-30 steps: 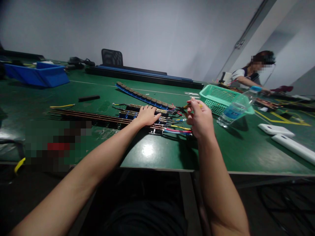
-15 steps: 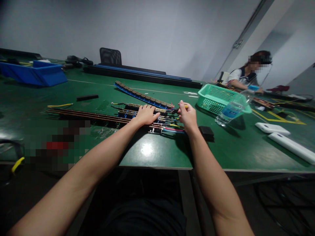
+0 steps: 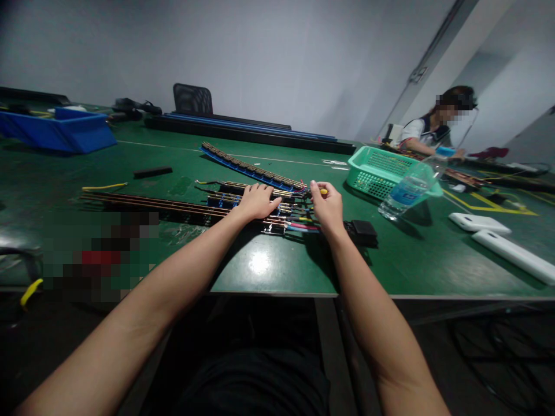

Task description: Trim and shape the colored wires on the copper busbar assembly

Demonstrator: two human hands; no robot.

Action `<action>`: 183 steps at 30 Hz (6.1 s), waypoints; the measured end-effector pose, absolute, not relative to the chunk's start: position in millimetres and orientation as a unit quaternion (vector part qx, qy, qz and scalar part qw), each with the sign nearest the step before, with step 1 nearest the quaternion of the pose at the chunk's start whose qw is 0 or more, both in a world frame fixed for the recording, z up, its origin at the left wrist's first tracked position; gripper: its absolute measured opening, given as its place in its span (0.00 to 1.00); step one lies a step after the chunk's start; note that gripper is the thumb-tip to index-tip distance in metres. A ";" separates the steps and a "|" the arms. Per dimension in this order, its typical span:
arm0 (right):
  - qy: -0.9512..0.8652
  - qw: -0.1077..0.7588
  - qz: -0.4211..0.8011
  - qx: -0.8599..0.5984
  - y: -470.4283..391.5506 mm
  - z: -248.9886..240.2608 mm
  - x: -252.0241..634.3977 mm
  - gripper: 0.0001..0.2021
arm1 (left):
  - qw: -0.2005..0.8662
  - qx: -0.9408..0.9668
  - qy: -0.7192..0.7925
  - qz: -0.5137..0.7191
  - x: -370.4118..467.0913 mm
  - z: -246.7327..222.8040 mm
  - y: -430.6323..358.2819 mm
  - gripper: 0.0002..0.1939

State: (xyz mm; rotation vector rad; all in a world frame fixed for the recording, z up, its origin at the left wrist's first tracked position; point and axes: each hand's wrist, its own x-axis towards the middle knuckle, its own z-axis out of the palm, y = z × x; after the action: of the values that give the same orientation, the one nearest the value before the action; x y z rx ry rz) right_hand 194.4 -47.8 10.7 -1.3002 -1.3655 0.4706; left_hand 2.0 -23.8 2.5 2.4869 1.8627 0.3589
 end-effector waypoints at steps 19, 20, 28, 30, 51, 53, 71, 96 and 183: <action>-0.462 0.669 0.295 -0.502 -184.8 -35.3 170.2 0.18 | 0.006 0.797 0.592 0.123 0.6 0.0 -24.0 0.29; -0.452 0.684 0.299 -0.489 -194.1 -38.6 170.4 0.17 | 0.006 0.796 0.593 0.122 0.6 0.3 -24.1 0.29; -0.415 0.732 0.302 -0.449 -244.7 -37.2 173.4 0.11 | 0.008 0.796 0.593 0.123 0.9 1.0 -23.4 0.28; -0.422 0.731 0.295 -0.448 -250.0 -34.5 171.9 0.12 | 0.006 0.796 0.593 0.125 1.0 0.3 -22.6 0.28; -0.601 0.540 0.115 -0.577 -191.4 -42.7 162.8 0.16 | -0.008 0.800 0.587 0.121 1.0 -0.3 -23.4 0.30; -0.607 0.528 0.084 -0.588 -190.9 -44.9 162.8 0.17 | -0.007 0.801 0.587 0.120 1.1 0.4 -23.7 0.30; -0.639 0.489 0.142 -0.576 -191.9 -44.0 159.9 0.16 | -0.006 0.797 0.591 0.122 1.4 -0.2 -22.7 0.29; -0.280 0.725 0.498 -0.385 -172.4 -19.6 152.0 0.31 | -0.002 0.798 0.593 0.110 1.4 2.6 -24.6 0.30; -0.558 0.663 0.335 -0.371 -198.6 -41.4 159.8 0.17 | -0.003 0.798 0.593 0.112 1.6 -0.9 -20.4 0.30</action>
State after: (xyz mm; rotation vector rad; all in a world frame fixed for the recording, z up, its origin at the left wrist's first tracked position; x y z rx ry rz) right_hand 159.8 -198.6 -41.4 -0.8373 -1.2601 0.7562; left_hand 1.6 -20.4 -0.9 2.5100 1.8646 0.3530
